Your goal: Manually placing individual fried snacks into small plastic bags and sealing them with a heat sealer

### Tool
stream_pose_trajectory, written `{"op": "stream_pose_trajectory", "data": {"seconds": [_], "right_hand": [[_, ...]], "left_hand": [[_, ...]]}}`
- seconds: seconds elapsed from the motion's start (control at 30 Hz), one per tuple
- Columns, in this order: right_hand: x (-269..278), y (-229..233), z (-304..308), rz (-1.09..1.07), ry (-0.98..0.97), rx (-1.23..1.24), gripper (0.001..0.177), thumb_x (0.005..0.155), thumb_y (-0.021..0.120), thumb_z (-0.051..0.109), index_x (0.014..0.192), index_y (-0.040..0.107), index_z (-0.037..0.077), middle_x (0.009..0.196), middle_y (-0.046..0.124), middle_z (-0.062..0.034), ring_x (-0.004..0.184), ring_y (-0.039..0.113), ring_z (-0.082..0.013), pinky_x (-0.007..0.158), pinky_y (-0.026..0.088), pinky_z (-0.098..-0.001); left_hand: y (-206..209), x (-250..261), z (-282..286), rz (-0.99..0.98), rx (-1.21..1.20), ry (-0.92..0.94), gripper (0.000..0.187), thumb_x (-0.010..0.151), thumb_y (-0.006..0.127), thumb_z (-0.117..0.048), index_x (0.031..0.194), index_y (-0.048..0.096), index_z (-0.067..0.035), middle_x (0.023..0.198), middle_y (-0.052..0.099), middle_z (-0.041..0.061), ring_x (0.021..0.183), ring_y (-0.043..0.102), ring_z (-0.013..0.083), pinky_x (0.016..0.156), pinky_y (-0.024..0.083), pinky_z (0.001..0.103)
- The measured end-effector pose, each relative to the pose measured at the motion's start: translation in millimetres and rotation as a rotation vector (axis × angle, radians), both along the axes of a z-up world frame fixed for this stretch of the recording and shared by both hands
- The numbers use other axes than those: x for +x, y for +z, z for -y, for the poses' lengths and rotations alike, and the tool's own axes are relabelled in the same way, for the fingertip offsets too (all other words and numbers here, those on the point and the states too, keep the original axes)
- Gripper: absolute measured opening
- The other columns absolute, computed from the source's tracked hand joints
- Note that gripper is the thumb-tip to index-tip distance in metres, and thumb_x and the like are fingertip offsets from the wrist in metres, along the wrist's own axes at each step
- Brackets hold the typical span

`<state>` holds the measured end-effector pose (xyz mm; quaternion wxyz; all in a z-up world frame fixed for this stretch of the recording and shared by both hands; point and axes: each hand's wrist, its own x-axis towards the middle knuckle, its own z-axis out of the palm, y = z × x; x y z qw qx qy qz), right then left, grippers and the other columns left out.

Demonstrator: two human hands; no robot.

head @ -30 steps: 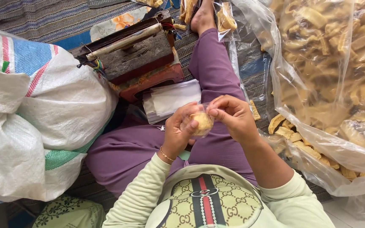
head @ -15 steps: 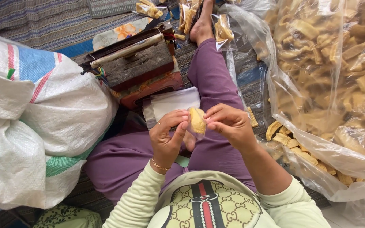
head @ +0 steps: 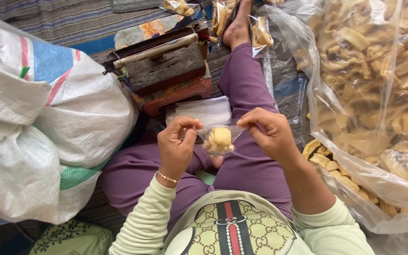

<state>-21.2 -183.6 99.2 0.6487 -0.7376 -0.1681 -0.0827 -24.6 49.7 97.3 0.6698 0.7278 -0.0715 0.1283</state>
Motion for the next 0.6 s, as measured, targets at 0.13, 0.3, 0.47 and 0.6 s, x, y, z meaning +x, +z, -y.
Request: {"op": "stream_pose_trajectory", "data": {"seconds": [0.13, 0.3, 0.47, 0.6], "right_hand": [[9, -9, -8, 0.077, 0.074, -0.186, 0.017, 0.077, 0.077, -0.007, 0.086, 0.073, 0.006, 0.084, 0.072, -0.0086, 0.077, 0.069, -0.0218, 0.072, 0.055, -0.0324], [33, -1, -36, 0.267, 0.053, -0.409, 0.016, 0.081, 0.076, -0.007, 0.094, 0.073, 0.002, 0.082, 0.067, -0.0126, 0.076, 0.067, -0.0294, 0.069, 0.056, -0.0385], [97, -33, -72, 0.311, -0.015, -0.308, 0.01, 0.088, 0.08, -0.001, 0.094, 0.076, 0.006, 0.099, 0.07, -0.0111, 0.097, 0.07, -0.0293, 0.083, 0.056, -0.0386], [157, -79, -115, -0.487, -0.039, 0.574, 0.01, 0.097, 0.066, 0.008, 0.106, 0.068, 0.004, 0.099, 0.073, -0.0057, 0.092, 0.073, -0.014, 0.083, 0.06, -0.0298]], "left_hand": [[3, 2, -13, -0.107, 0.077, -0.04, 0.025, 0.079, 0.07, 0.008, 0.099, 0.076, -0.006, 0.088, 0.074, 0.009, 0.086, 0.072, 0.0199, 0.075, 0.061, 0.032], [-11, 24, -37, 0.297, 0.555, 0.104, 0.016, 0.085, 0.076, -0.003, 0.099, 0.076, -0.01, 0.086, 0.072, 0.004, 0.085, 0.071, 0.0232, 0.074, 0.06, 0.033], [-36, 74, -61, 0.27, 0.624, 0.094, 0.003, 0.093, 0.068, -0.013, 0.091, 0.069, -0.013, 0.086, 0.067, 0.004, 0.087, 0.067, 0.0289, 0.078, 0.053, 0.04], [-65, 122, -54, -0.228, -0.164, 0.167, 0.011, 0.097, 0.065, -0.022, 0.095, 0.06, -0.013, 0.102, 0.075, 0.003, 0.098, 0.07, 0.0143, 0.081, 0.058, 0.03]]}}
